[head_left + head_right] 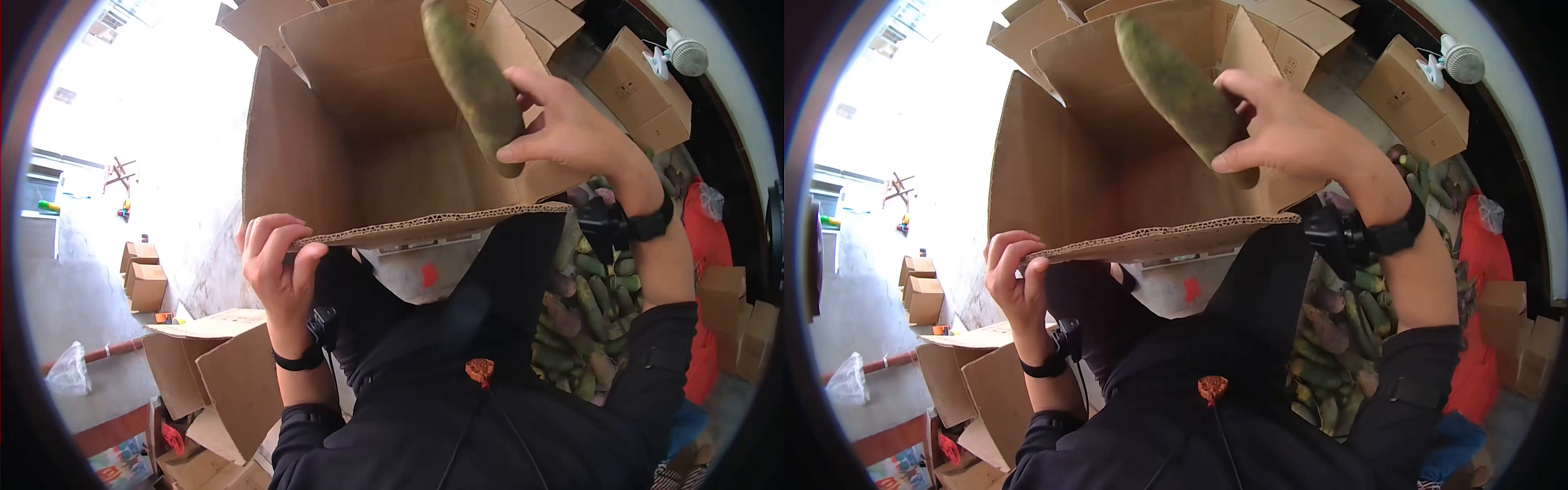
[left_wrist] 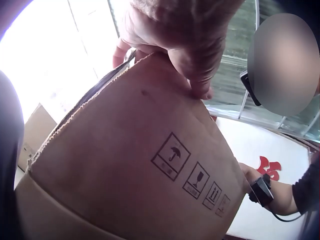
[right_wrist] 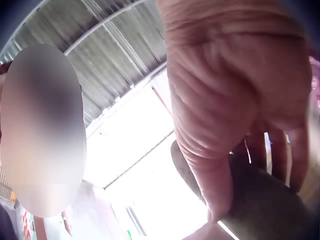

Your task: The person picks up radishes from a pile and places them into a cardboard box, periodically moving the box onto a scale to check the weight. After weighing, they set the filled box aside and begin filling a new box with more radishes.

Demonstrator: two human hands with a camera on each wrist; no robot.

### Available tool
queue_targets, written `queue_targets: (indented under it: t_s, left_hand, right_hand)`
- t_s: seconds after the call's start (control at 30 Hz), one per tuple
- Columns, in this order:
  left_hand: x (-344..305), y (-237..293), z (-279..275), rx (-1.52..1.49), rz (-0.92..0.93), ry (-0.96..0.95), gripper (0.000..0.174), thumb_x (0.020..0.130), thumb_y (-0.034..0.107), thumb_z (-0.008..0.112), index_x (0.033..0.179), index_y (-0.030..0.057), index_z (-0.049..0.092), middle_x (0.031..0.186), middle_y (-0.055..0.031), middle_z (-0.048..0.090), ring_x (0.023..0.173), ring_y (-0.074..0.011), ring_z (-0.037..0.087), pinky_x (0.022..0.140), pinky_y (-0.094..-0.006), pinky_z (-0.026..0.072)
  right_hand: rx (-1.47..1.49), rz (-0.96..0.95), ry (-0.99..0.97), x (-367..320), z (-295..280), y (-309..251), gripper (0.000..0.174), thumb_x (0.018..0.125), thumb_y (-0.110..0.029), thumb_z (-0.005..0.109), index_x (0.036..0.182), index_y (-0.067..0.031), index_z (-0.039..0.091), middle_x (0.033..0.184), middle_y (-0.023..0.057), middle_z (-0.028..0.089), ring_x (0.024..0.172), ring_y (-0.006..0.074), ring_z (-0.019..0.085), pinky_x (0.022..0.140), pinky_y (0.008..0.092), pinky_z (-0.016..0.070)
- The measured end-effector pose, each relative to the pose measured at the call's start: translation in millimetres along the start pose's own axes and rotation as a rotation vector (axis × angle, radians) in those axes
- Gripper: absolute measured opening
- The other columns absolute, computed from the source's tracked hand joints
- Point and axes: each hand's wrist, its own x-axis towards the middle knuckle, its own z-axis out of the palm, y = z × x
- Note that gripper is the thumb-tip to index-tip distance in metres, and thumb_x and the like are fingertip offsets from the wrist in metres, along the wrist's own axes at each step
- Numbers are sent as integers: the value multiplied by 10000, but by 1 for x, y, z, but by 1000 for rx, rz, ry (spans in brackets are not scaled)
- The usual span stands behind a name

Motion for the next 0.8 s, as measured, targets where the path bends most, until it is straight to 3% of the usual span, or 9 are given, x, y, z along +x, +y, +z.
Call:
queue_targets:
  t_s: [0.07,0.13,0.27,0.33,0.47,0.57,0.67,0.73,0.8]
  left_hand:
    - [0,-2,-3,32,13,-24,402,676,449,722,729,67,608,757,-41,589,715,-207,550,722,-330,369]
    - [2,-3,-4,57,46,-71,374,638,402,763,729,75,604,748,-30,582,706,-205,547,714,-332,364]
    - [4,-2,-6,75,18,-72,351,610,346,794,721,78,597,741,-28,576,694,-203,543,705,-335,363]
    - [4,-3,-6,74,-4,-101,304,592,199,811,738,36,599,745,-56,581,733,-210,540,701,-316,393]
    - [1,-4,-5,82,0,-107,279,607,175,801,738,32,602,729,-59,574,723,-213,535,691,-317,398]
    - [2,-4,-4,64,-31,-111,204,632,95,764,725,18,599,709,-63,563,709,-208,534,664,-305,406]
    - [0,-9,-4,56,-10,-112,143,650,15,709,717,6,583,707,-74,565,685,-201,530,647,-297,411]
    - [1,-7,-1,49,-58,-96,165,634,68,738,690,38,586,672,-54,581,664,-209,541,700,-311,395]
    - [-1,-7,0,50,-60,-89,140,659,43,709,687,23,573,657,-62,581,651,-205,544,642,-307,417]
  right_hand:
    - [-18,68,-41,1,8,-2,521,653,-51,708,1135,-7,516,996,98,564,852,174,569,707,291,510]
    - [-127,60,-210,11,12,11,476,641,-57,712,1076,-5,527,962,92,567,889,206,563,719,314,496]
    - [-134,13,-241,18,22,10,442,630,-91,725,1015,9,532,934,155,593,867,274,592,738,350,472]
    - [-211,-29,-258,22,27,12,454,620,-89,735,1013,10,529,958,164,591,886,300,594,741,374,475]
    - [-397,-117,-271,18,41,17,381,666,-83,695,1001,7,536,912,152,600,870,255,588,725,355,473]
    - [-279,-108,-356,20,40,19,223,730,-69,626,924,23,565,812,146,621,781,275,611,705,356,480]
    - [-151,-137,-269,14,32,17,222,720,-100,640,914,5,615,849,133,644,822,265,617,718,361,479]
    - [68,-64,-232,1,17,8,207,756,-114,631,921,10,623,820,105,644,778,198,606,700,315,475]
    - [139,-97,-125,-21,4,5,217,797,-138,633,950,16,626,827,71,645,753,143,590,681,279,471]
